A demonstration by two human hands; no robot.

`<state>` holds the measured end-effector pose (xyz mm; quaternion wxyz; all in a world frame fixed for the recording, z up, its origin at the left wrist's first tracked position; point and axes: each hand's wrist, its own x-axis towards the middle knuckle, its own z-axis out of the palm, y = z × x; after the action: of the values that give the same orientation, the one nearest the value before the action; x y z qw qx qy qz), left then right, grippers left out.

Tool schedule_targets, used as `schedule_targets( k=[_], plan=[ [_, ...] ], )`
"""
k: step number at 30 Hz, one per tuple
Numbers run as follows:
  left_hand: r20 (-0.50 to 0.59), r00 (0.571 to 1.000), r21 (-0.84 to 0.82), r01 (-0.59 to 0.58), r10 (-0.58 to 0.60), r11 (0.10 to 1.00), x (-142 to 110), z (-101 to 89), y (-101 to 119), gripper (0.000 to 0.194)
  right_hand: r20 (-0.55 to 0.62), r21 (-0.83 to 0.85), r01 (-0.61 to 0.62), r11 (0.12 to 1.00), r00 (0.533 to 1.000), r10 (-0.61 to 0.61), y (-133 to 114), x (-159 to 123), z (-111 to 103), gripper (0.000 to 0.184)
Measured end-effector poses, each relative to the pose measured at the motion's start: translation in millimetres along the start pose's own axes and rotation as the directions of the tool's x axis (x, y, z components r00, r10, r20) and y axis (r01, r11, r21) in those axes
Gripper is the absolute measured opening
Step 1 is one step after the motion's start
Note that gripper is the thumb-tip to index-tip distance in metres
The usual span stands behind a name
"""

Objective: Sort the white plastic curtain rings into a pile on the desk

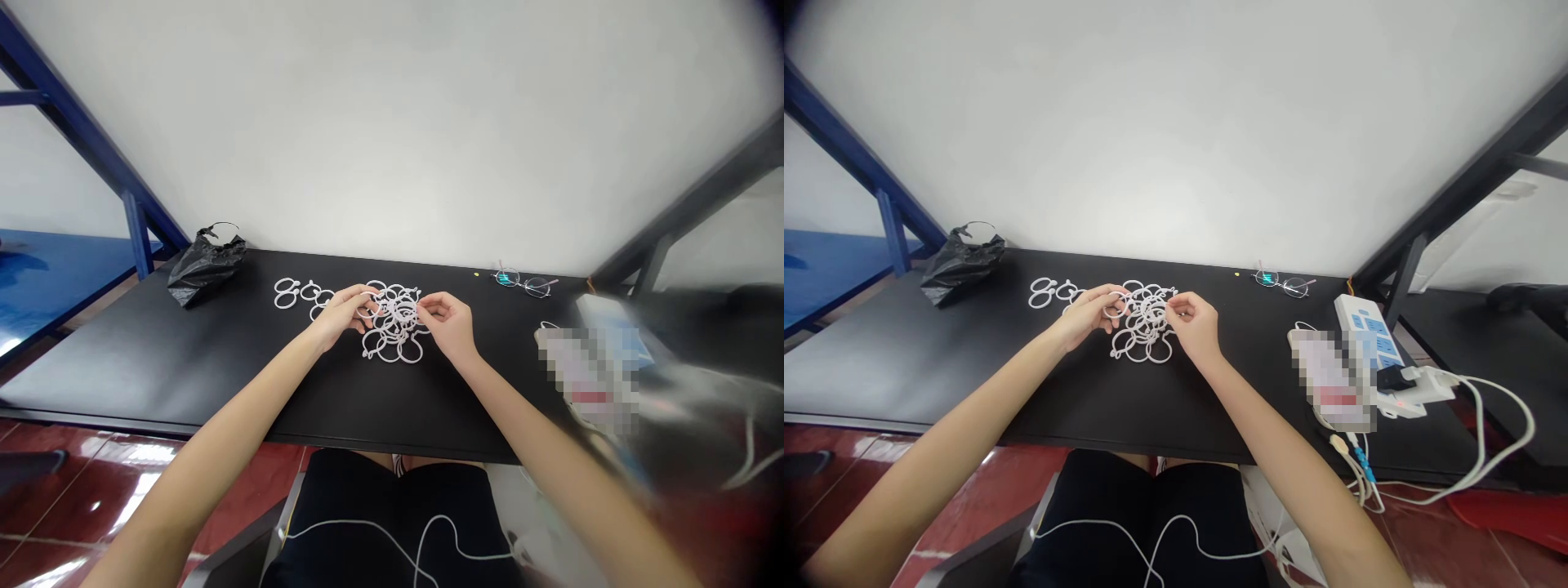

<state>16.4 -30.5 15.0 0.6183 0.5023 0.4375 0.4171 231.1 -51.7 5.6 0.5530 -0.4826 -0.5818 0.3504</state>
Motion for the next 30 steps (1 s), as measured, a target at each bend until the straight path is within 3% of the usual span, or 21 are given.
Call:
schedule_targets(
  k=[3, 8, 13, 15, 19, 25, 27, 30],
  plan=[
    [0.002, 1.000, -0.015, 0.011, -0.011, 1.000, 0.5, 0.7, -0.2, 0.027, 0.023, -0.069, 0.021, 0.997, 1.000, -0.020, 3.5, -0.4, 0.6, 0.015],
    [0.033, 0.999, 0.007, -0.020, 0.020, 1.000, -1.5, 5.1, 0.7, 0.014, 0.052, -0.134, 0.163, 0.978, 0.986, -0.157, -5.8, -6.2, 1.2, 0.015],
    [0.008, 0.985, 0.294, -0.165, 0.171, 0.941, -2.8, 9.1, -4.5, 0.019, 0.308, -0.035, 0.256, 0.966, 0.922, -0.233, -14.4, -15.5, 6.4, 0.034],
    [-0.002, 0.968, 0.391, -0.231, 0.252, 0.891, -2.8, 10.5, -6.5, 0.023, 0.353, -0.035, 0.289, 0.957, 0.899, -0.258, -15.2, -18.7, 10.0, 0.031],
    [0.065, 0.963, 0.417, -0.266, 0.263, 0.869, -4.2, 13.4, -6.3, 0.026, 0.319, -0.064, 0.316, 0.947, 0.905, -0.281, -15.7, -23.3, 15.6, 0.017],
    [0.184, 0.947, 0.357, -0.314, 0.263, 0.880, -11.6, 16.9, -0.2, 0.023, 0.313, -0.078, 0.298, 0.951, 0.913, -0.260, -15.8, -26.4, 16.4, 0.017],
    [0.189, 0.924, 0.386, -0.382, 0.334, 0.840, -15.5, 17.8, 0.9, 0.023, 0.281, -0.054, 0.289, 0.956, 0.923, -0.264, -16.1, -26.9, 16.3, 0.017],
    [0.211, 0.849, 0.512, -0.519, 0.485, 0.685, -21.0, 18.3, 0.1, 0.024, 0.228, 0.003, 0.248, 0.969, 0.943, -0.242, -16.8, -27.5, 16.6, 0.016]
  ],
)
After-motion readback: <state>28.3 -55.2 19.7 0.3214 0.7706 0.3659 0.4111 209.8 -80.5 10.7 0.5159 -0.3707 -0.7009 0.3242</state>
